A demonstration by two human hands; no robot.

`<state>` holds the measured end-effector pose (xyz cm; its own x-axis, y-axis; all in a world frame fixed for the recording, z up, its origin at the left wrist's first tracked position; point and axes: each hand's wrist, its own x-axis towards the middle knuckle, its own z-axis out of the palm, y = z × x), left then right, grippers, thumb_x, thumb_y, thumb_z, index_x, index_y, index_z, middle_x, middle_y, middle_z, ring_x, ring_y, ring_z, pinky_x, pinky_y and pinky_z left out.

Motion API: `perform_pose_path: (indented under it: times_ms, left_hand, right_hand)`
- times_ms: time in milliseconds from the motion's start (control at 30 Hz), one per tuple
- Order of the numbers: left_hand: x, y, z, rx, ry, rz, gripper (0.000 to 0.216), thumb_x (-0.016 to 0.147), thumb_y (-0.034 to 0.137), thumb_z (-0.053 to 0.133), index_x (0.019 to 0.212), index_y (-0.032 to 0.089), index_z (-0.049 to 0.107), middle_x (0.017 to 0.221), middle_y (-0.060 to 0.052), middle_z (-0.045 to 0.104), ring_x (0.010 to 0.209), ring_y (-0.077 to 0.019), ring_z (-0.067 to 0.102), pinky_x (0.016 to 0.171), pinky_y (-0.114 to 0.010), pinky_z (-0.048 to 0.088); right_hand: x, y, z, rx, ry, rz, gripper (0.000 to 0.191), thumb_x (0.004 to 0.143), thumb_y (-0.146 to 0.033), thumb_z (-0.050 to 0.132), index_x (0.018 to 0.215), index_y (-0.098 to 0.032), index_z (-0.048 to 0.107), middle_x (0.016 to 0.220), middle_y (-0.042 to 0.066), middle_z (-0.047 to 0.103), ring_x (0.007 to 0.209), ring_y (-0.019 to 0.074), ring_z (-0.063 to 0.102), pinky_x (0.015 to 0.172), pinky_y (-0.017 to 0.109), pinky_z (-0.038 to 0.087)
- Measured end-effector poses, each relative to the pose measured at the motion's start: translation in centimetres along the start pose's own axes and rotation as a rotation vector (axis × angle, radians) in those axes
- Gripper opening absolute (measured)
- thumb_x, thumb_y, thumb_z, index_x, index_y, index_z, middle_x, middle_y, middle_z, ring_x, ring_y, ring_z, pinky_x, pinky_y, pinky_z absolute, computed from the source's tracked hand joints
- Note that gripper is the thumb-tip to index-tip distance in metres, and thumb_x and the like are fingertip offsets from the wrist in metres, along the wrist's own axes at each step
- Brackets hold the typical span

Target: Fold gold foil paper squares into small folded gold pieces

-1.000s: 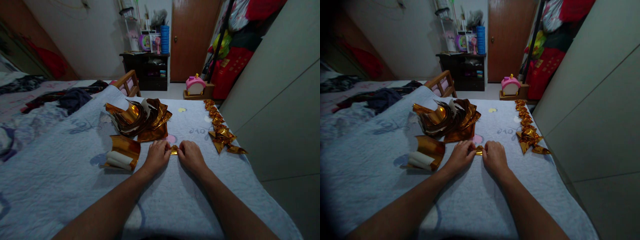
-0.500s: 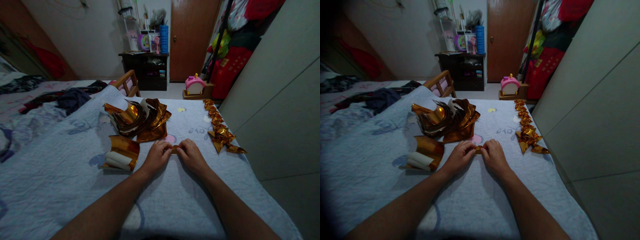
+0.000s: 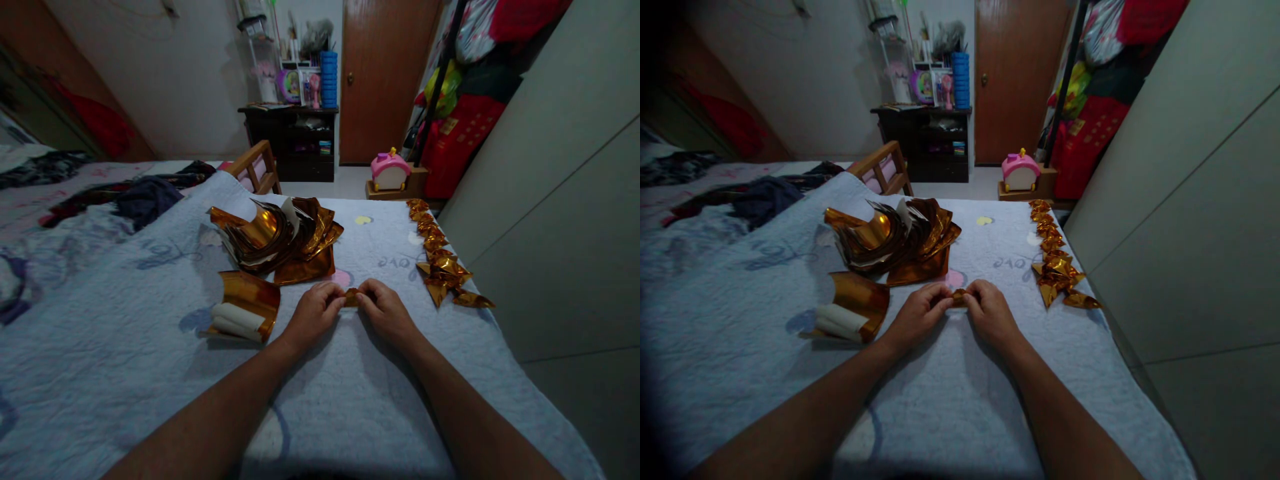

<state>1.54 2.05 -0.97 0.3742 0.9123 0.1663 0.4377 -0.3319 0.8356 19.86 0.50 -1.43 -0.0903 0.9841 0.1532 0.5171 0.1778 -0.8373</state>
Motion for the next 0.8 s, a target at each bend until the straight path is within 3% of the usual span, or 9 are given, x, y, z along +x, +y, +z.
perform_pose_path:
  times_ms: [300,567,633,800]
  left_hand:
    - [-0.04,0.33,-0.18,-0.052,-0.008,-0.038,0.012,0.092,0.025,0.053,0.082,0.019,0.057,0.079,0.000,0.059,0.077,-0.0166,0.056,0.073,-0.028,0.042]
    - [0.01,0.09,-0.04,-0.088,-0.013,-0.056,0.007,0.088,0.024,0.058,0.083,0.019,0.059,0.079,0.000,0.061,0.076,-0.0158,0.057,0.070,-0.026,0.043]
    - [-0.03,0.09,-0.02,-0.091,0.002,-0.063,0.004,0.087,0.023,0.059,0.088,0.019,0.059,0.080,0.001,0.061,0.075,-0.0153,0.058,0.070,-0.026,0.043]
    - [-0.27,0.13,0.15,-0.039,0.007,-0.085,0.022,0.086,0.021,0.059,0.108,0.021,0.054,0.075,0.004,0.057,0.069,-0.0148,0.057,0.065,-0.025,0.041]
  right_hand:
    - [0.03,-0.55,-0.43,-0.001,-0.049,0.019,0.019,0.091,-0.028,0.052,0.078,-0.019,0.063,0.071,0.000,0.063,0.067,0.0154,0.055,0.066,0.027,0.040]
    - [0.13,-0.08,-0.34,-0.018,-0.061,-0.003,0.016,0.091,-0.023,0.051,0.084,-0.019,0.065,0.080,0.003,0.068,0.077,0.0177,0.061,0.072,0.028,0.044]
    - [0.13,0.03,-0.24,-0.021,-0.054,-0.004,0.015,0.091,-0.022,0.051,0.085,-0.019,0.064,0.083,0.004,0.069,0.080,0.0183,0.062,0.075,0.029,0.044]
    - [0.11,0.22,-0.10,-0.075,0.018,0.017,0.008,0.088,-0.023,0.054,0.086,-0.019,0.060,0.081,0.003,0.066,0.076,0.0179,0.058,0.071,0.029,0.042]
